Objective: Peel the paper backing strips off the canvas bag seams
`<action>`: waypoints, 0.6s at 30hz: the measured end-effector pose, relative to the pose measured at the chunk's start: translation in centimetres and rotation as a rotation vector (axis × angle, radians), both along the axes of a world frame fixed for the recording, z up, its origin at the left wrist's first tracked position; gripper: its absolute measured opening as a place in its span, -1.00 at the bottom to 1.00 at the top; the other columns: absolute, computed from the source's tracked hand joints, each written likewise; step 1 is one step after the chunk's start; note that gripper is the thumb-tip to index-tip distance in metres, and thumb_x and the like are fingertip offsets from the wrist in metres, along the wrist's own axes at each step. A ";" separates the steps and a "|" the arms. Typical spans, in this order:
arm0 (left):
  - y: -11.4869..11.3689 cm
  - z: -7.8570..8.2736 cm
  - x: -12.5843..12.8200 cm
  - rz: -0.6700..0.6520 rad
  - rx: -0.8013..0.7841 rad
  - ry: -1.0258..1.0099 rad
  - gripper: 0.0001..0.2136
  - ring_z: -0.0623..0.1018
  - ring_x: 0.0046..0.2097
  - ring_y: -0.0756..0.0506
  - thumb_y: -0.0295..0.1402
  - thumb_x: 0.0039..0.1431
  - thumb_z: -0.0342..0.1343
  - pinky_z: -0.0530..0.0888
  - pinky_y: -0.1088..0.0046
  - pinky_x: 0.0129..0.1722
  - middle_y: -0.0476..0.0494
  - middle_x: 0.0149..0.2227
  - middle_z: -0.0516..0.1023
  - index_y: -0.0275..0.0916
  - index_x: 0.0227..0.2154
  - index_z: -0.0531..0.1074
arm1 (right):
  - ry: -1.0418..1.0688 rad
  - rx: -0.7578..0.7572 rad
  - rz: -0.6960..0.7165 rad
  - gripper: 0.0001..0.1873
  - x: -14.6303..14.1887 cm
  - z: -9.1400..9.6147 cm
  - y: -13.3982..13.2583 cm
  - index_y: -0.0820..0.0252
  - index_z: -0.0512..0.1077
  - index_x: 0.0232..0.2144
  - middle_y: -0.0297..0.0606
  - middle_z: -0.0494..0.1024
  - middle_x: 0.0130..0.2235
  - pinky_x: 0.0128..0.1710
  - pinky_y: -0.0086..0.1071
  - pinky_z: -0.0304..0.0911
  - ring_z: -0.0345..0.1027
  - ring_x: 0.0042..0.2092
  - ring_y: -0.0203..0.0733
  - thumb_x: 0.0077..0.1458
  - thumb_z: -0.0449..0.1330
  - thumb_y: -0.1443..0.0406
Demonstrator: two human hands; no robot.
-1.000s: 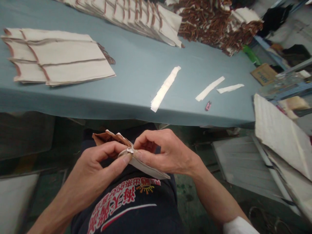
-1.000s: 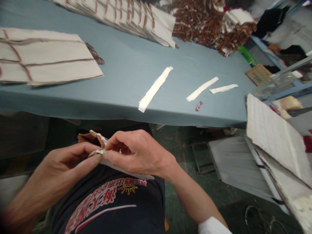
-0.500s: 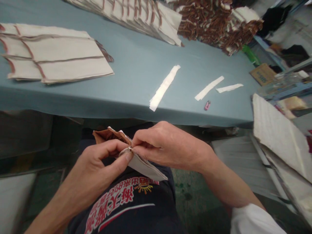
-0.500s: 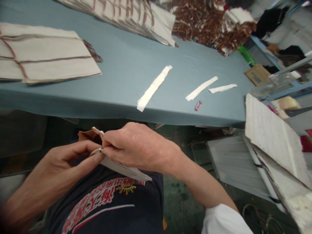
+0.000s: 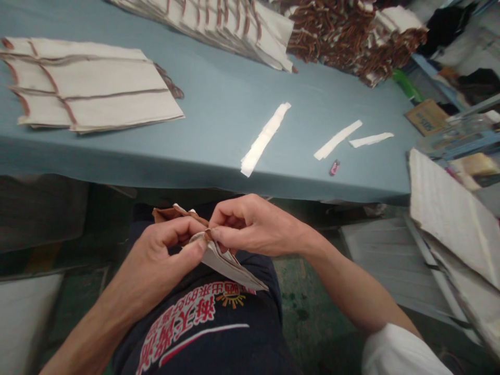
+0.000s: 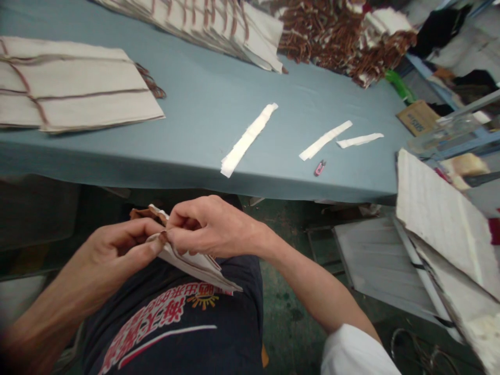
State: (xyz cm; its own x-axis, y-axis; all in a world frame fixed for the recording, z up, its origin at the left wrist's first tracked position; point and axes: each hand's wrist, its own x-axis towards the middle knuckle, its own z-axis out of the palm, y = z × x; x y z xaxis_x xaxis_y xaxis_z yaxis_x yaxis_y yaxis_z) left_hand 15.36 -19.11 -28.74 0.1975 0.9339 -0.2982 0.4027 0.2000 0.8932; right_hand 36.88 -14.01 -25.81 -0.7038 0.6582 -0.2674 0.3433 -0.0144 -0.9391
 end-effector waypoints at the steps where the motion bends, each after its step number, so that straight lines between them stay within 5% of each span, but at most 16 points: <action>1: 0.0 -0.1 -0.2 -0.012 0.006 -0.021 -0.70 0.62 -0.33 -0.19 -0.04 0.12 0.18 0.49 0.36 -0.29 -0.08 -0.40 0.70 -0.15 -0.50 0.61 | 0.030 -0.065 0.001 -0.86 0.0 -0.2 0.0 0.20 0.47 -0.34 -0.42 0.56 -0.41 -0.37 -0.49 0.26 0.39 -0.39 -0.36 0.32 0.23 0.32; 4: -0.3 -0.3 -0.4 -0.045 0.009 -0.051 -0.69 0.64 -0.28 -0.19 -0.04 0.21 0.19 0.51 0.37 -0.26 -0.07 -0.36 0.73 -0.15 -0.47 0.61 | 0.062 -0.106 0.004 -0.82 0.0 -0.6 -0.1 0.20 0.47 -0.33 -0.42 0.55 -0.41 -0.36 -0.49 0.30 0.42 -0.39 -0.36 0.35 0.26 0.26; 13: -1.5 0.9 0.5 0.057 0.004 0.048 -0.70 0.47 -0.34 -0.13 -0.10 0.23 0.12 0.37 0.38 -0.31 0.02 -0.46 0.55 -0.17 -0.49 0.55 | -0.004 0.102 0.042 -0.80 -0.6 0.2 0.0 0.21 0.45 -0.39 -0.45 0.53 -0.44 -0.37 -0.50 0.17 0.33 -0.41 -0.39 0.34 0.22 0.40; 18: -0.9 -0.4 -0.2 -0.005 -0.037 0.059 -0.62 0.53 -0.35 -0.19 0.03 0.14 0.12 0.45 0.34 -0.34 -0.09 -0.44 0.63 -0.17 -0.45 0.62 | 0.016 -0.107 0.053 -0.85 -0.7 -0.7 0.8 0.21 0.46 -0.35 -0.44 0.54 -0.43 -0.37 -0.51 0.29 0.42 -0.40 -0.37 0.33 0.22 0.39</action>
